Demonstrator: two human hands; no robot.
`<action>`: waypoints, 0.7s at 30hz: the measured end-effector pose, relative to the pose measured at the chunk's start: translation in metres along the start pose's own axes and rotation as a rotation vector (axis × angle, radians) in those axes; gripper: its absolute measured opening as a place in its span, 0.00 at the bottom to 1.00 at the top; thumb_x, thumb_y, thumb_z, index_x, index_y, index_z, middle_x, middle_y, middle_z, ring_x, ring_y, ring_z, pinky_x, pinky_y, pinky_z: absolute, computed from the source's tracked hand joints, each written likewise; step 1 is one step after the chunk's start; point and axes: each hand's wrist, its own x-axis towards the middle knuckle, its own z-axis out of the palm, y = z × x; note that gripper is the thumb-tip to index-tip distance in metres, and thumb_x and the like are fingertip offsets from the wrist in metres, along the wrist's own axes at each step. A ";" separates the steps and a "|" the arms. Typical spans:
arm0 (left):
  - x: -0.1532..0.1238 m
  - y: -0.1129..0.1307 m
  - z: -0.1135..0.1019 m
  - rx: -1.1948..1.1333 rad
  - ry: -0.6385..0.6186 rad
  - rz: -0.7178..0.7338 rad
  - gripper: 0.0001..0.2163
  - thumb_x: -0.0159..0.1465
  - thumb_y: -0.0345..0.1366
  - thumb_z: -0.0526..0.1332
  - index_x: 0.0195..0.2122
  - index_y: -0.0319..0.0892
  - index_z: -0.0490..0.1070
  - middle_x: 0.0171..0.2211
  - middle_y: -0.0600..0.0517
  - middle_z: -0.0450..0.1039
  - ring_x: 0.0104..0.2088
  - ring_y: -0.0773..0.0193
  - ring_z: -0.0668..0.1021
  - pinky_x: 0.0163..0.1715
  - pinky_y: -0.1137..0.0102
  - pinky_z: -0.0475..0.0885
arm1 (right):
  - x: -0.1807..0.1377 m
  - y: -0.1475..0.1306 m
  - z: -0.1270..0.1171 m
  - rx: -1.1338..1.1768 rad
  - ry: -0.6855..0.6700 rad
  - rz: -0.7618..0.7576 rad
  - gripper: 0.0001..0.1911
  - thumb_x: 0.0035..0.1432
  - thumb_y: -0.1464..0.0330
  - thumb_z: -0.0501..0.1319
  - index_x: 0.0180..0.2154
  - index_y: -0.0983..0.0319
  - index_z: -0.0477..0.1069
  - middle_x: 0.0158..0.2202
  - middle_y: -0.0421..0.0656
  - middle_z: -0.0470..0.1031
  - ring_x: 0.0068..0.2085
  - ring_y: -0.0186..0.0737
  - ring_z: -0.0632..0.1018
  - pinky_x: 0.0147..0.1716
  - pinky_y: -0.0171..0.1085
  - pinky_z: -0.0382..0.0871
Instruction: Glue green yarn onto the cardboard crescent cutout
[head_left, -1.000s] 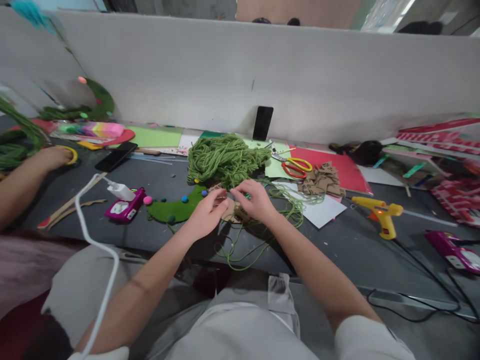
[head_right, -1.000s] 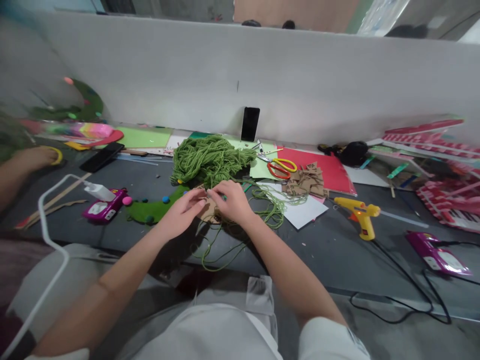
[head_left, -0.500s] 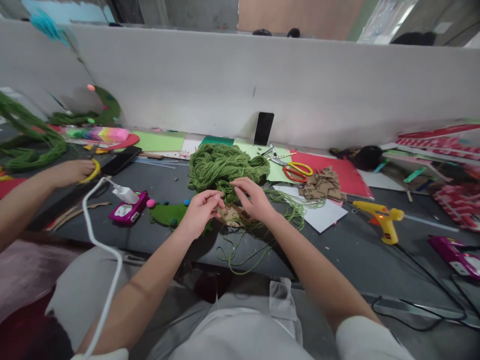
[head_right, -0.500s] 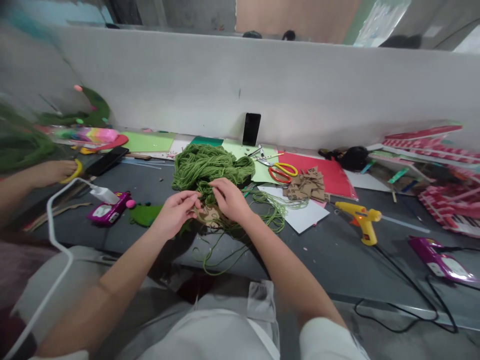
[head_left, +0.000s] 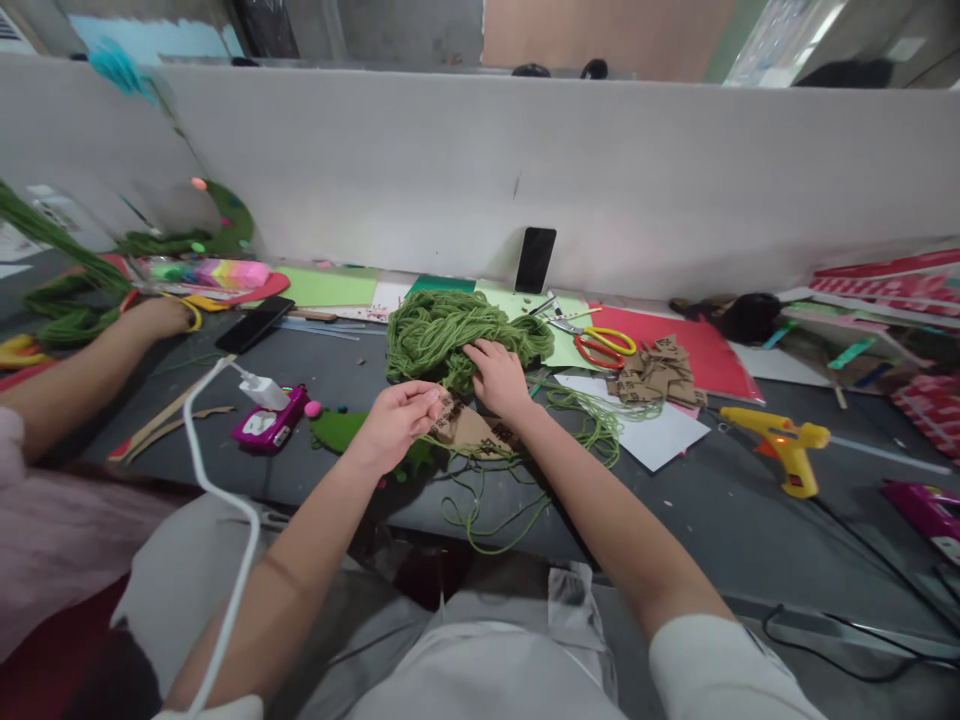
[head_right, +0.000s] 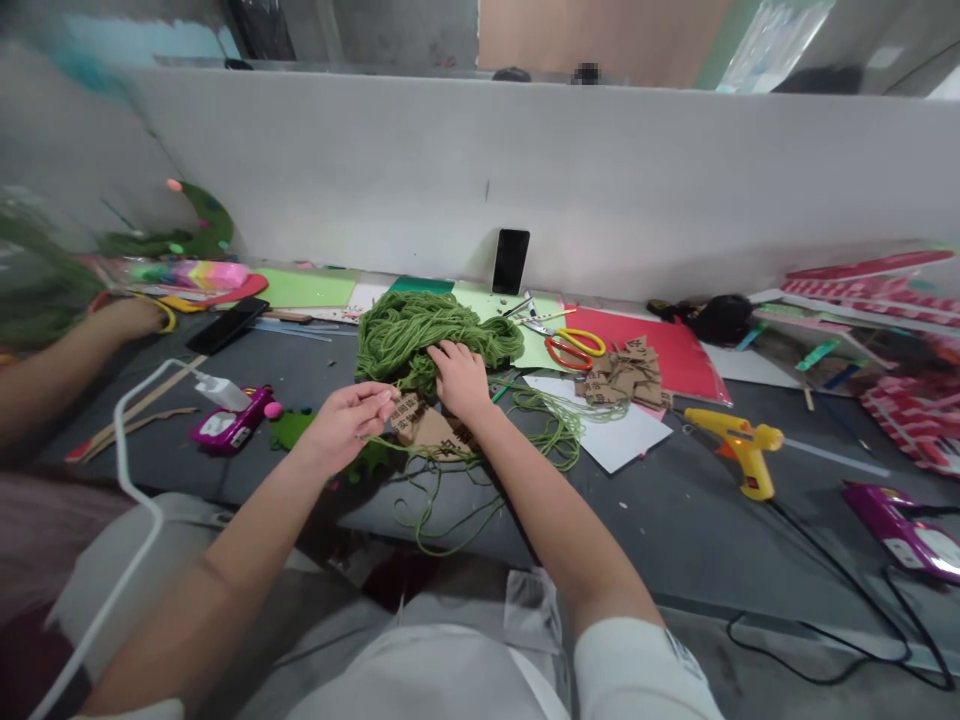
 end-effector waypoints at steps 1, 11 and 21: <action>0.001 0.004 -0.003 -0.020 0.025 0.015 0.12 0.52 0.34 0.73 0.34 0.33 0.77 0.22 0.53 0.71 0.16 0.80 0.61 0.15 0.81 0.52 | 0.000 0.004 -0.005 0.108 -0.004 -0.058 0.25 0.60 0.72 0.59 0.60 0.60 0.69 0.62 0.52 0.68 0.61 0.52 0.68 0.57 0.51 0.64; 0.016 0.022 -0.028 -0.180 0.199 0.086 0.11 0.51 0.29 0.71 0.36 0.33 0.77 0.27 0.52 0.73 0.21 0.78 0.67 0.17 0.81 0.59 | -0.036 0.055 -0.042 0.138 -0.072 0.222 0.12 0.60 0.62 0.62 0.38 0.63 0.79 0.40 0.48 0.78 0.43 0.46 0.77 0.44 0.44 0.68; -0.004 0.023 -0.016 1.249 0.365 0.586 0.25 0.61 0.38 0.63 0.59 0.37 0.67 0.57 0.37 0.71 0.55 0.46 0.73 0.57 0.54 0.64 | -0.026 0.033 -0.040 0.063 -0.142 0.279 0.13 0.65 0.61 0.58 0.34 0.62 0.75 0.32 0.46 0.77 0.35 0.42 0.75 0.34 0.37 0.60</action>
